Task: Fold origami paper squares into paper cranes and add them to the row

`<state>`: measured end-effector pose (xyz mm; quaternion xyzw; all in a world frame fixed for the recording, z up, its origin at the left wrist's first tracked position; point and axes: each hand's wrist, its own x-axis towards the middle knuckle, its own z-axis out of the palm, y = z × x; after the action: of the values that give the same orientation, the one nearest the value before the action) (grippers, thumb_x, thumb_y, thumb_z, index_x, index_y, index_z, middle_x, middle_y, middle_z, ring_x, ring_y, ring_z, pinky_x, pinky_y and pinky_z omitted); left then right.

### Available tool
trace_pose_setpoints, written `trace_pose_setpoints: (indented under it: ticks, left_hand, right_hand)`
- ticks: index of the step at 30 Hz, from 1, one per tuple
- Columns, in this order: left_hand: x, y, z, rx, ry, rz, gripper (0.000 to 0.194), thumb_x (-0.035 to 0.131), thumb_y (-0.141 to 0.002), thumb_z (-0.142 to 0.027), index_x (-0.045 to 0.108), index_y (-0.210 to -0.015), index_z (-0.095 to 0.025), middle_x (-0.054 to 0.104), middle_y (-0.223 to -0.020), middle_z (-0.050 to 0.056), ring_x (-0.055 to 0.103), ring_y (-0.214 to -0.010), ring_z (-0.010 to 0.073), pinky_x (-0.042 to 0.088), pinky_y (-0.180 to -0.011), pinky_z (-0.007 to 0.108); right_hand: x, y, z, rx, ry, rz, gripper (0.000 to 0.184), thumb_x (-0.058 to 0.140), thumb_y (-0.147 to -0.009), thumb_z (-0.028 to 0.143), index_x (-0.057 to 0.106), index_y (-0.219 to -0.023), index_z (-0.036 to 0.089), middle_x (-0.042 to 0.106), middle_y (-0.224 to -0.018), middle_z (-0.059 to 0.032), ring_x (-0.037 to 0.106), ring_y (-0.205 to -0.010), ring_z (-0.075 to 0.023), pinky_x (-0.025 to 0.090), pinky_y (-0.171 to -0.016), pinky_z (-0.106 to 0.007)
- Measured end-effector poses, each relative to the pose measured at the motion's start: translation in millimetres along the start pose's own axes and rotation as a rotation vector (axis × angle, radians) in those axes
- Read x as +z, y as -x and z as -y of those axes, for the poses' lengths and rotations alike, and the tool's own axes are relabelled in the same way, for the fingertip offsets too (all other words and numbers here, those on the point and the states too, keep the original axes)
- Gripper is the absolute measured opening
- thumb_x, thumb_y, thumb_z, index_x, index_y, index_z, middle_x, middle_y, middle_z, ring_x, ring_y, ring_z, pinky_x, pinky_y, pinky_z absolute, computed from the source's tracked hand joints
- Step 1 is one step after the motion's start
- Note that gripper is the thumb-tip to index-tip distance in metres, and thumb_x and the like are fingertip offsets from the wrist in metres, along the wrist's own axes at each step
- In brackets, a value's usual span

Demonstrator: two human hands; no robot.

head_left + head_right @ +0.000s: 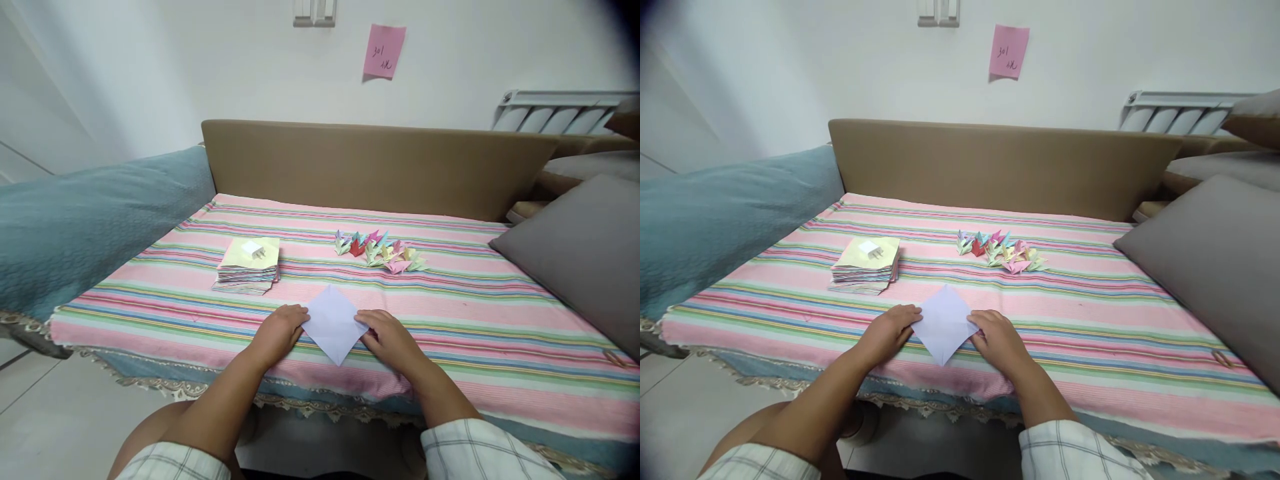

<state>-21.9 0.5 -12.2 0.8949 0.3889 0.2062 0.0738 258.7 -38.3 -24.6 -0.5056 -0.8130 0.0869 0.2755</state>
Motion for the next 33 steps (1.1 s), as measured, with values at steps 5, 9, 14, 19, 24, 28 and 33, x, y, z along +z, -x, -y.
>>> trace_pose_setpoints:
  ticks: [5,9,14,19,24,28,33]
  left_hand:
    - [-4.3,-6,-2,-0.182,0.228,-0.126,0.019,0.053,-0.081,-0.029,0.069,-0.089,-0.021,0.066,-0.111,0.007,0.061,-0.104,0.0215,0.047,-0.091,0.037]
    - [-17.3,-13,-10,-0.364,0.613,-0.269,0.021,0.062,-0.074,-0.039,0.064,-0.07,-0.019,0.066,-0.11,0.009,0.061,-0.102,0.0231,0.046,-0.09,0.037]
    - [-30.4,-24,-30,-0.419,1.207,-0.336,0.029,0.071,-0.065,-0.04,0.055,-0.059,-0.016,0.069,-0.093,0.006,0.064,-0.084,0.02,0.049,-0.074,0.031]
    - [-21.8,-30,-38,-0.655,1.309,-0.323,0.038,0.074,-0.059,-0.042,0.046,-0.06,-0.017,0.054,-0.05,-0.006,0.049,-0.044,0.0082,0.037,-0.045,0.019]
    - [0.1,-30,-26,-0.752,1.085,-0.253,0.035,0.067,-0.064,-0.044,0.042,-0.06,-0.019,0.049,-0.043,-0.007,0.045,-0.038,0.0087,0.034,-0.039,0.019]
    - [8.6,-29,-19,-0.753,0.936,-0.24,0.032,0.062,-0.067,-0.043,0.043,-0.06,-0.02,0.049,-0.045,-0.006,0.047,-0.039,0.0099,0.035,-0.041,0.02]
    - [10.8,-28,-15,-0.702,0.81,-0.226,0.03,0.06,-0.069,-0.044,0.045,-0.061,-0.019,0.051,-0.05,-0.005,0.047,-0.044,0.0101,0.034,-0.044,0.02]
  right_hand:
    - [-1,-3,0,0.036,-0.056,-0.149,0.022,0.05,-0.084,0.026,0.068,-0.095,0.023,0.068,-0.104,-0.0075,0.06,-0.098,-0.0219,0.046,-0.088,-0.041]
    - [-15,-2,9,0.166,-0.216,-0.283,0.024,0.054,-0.082,0.04,0.068,-0.09,0.022,0.069,-0.094,-0.0067,0.062,-0.092,-0.0226,0.046,-0.086,-0.04]
    - [-24,1,22,0.377,-0.679,-0.308,0.032,0.058,-0.077,0.049,0.063,-0.088,0.019,0.068,-0.08,-0.0047,0.063,-0.073,-0.0185,0.05,-0.067,-0.031]
    - [-12,-5,16,0.499,-0.822,-0.322,0.043,0.061,-0.074,0.049,0.056,-0.104,0.018,0.066,-0.073,-0.0022,0.062,-0.066,-0.017,0.051,-0.065,-0.032]
    - [0,-8,12,0.453,-0.325,-0.316,0.036,0.054,-0.079,0.041,0.059,-0.106,0.017,0.065,-0.091,-0.0088,0.06,-0.083,-0.0224,0.047,-0.077,-0.039]
    - [9,-7,32,0.108,0.012,-0.224,0.025,0.044,-0.087,0.03,0.064,-0.1,0.02,0.062,-0.099,-0.0086,0.054,-0.095,-0.0231,0.038,-0.085,-0.04]
    - [23,-7,48,0.008,0.107,-0.065,0.028,0.046,-0.089,0.033,0.06,-0.11,0.023,0.061,-0.1,-0.0061,0.052,-0.093,-0.0211,0.033,-0.085,-0.039]
